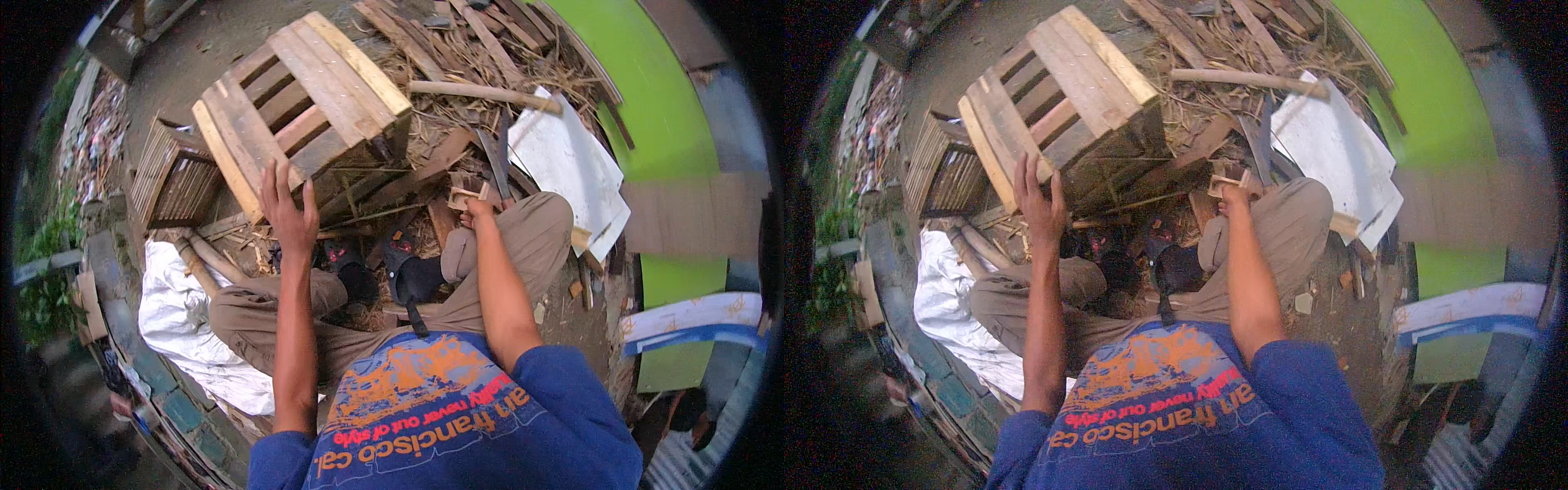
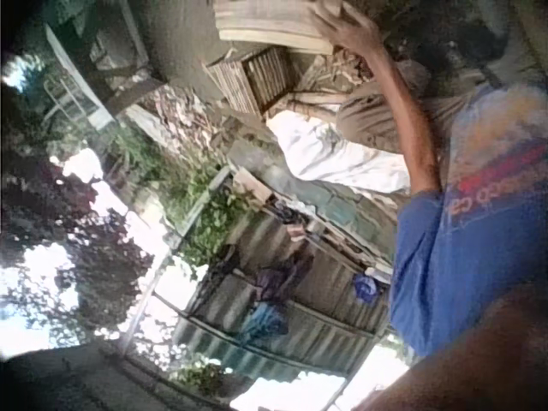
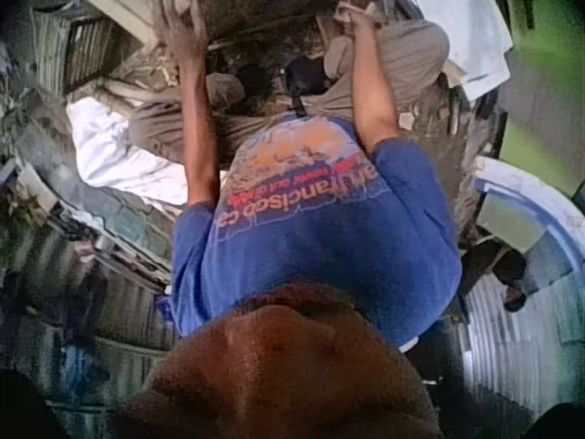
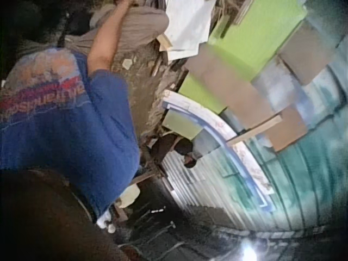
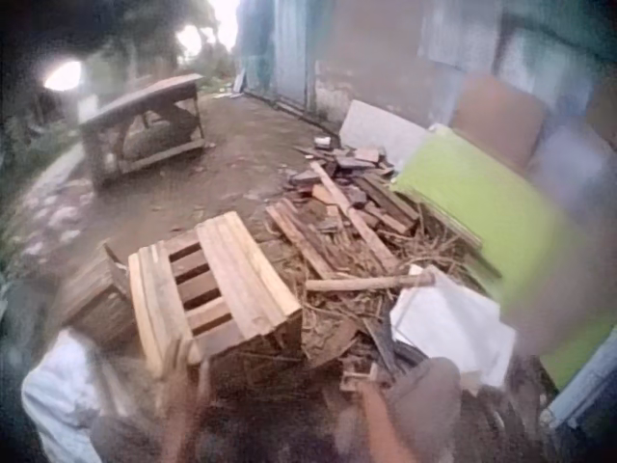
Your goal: The person assembles a small wooden structure by hammering nails into wooden planks and using a knife to trim and shape a plank. The person works while sitting on the ground in an outdoor area with scattered wood debris.
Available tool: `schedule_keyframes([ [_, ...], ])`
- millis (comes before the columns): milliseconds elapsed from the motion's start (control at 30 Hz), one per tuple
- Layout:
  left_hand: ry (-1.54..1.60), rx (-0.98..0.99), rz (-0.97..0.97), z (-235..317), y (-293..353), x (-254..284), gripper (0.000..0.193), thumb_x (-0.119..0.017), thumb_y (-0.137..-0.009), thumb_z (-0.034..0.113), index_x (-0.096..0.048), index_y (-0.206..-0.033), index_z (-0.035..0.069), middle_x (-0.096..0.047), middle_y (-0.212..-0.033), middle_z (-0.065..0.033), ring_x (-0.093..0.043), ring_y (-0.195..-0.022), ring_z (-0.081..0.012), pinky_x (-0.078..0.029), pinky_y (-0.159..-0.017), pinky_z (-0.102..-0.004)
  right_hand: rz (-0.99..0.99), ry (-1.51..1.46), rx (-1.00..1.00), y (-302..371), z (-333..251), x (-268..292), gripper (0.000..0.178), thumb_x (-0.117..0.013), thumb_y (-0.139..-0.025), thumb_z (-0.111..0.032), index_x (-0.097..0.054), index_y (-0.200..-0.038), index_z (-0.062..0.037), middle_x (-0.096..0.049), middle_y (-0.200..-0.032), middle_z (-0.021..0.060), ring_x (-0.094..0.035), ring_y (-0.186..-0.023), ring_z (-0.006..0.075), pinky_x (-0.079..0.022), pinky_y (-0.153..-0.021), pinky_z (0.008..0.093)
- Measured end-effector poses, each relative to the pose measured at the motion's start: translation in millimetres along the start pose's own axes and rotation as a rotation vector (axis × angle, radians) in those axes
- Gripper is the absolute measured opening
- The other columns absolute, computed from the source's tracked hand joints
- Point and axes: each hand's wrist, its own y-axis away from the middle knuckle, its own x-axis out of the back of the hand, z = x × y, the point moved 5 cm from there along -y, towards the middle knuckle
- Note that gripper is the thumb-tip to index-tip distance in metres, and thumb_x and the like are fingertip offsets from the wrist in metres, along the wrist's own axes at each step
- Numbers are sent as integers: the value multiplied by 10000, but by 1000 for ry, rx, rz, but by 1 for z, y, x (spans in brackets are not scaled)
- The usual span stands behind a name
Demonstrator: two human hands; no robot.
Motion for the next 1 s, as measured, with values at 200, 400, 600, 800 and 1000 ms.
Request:
schedule_keyframes([
  [200, -329, -22, -12, 7, -5, -61, 623, -567, -953, 494, -458, -1465, 156, -398, -1538, -65, -326, -1433, -264, -118, -1178, -498, 73, -334, 170, -60, 68, 18, 629, -655, -876, -190, -407, -1417, 15, -519, -1328, 225, -598, -1105, 334, -539, -847, 480],
  [400, -394, 65, 69, -12, 3, -67, 665, -619, -895, 565, -503, -1426, 182, -443, -1494, -40, -357, -1414, -253, -134, -1164, -539, 282, 76, 129, 11, 53, -5, 886, -700, -811, -196, -190, -1437, 167, -461, -1369, 342, -552, -1213, 410, -487, -993, 452],
  [600, -361, 41, 71, -11, 2, -66, 660, -618, -904, 537, -488, -1434, 167, -453, -1478, -39, -349, -1415, -257, -139, -1161, -549, 396, 102, 169, 24, 51, -3, 862, -751, -821, -257, -274, -1400, 168, -499, -1352, 328, -557, -1229, 384, -448, -1044, 415],
  [800, -357, 24, 72, 1, 0, -68, 686, -620, -894, 548, -476, -1445, 165, -449, -1475, -52, -333, -1421, -264, -137, -1159, -538, -64, -309, 436, -16, 59, -36, 467, -701, -895, -358, -617, -1093, 57, -672, -1075, 269, -622, -1117, 364, -505, -896, 425],
  [1000, -376, -20, 61, -9, 2, -65, 708, -611, -884, 573, -483, -1440, 154, -468, -1458, -83, -364, -1402, -278, -146, -1148, -553, 9, -269, 402, -2, 53, -54, 544, -664, -893, -414, -536, -1191, 23, -584, -1162, 228, -564, -1152, 358, -444, -956, 436],
])
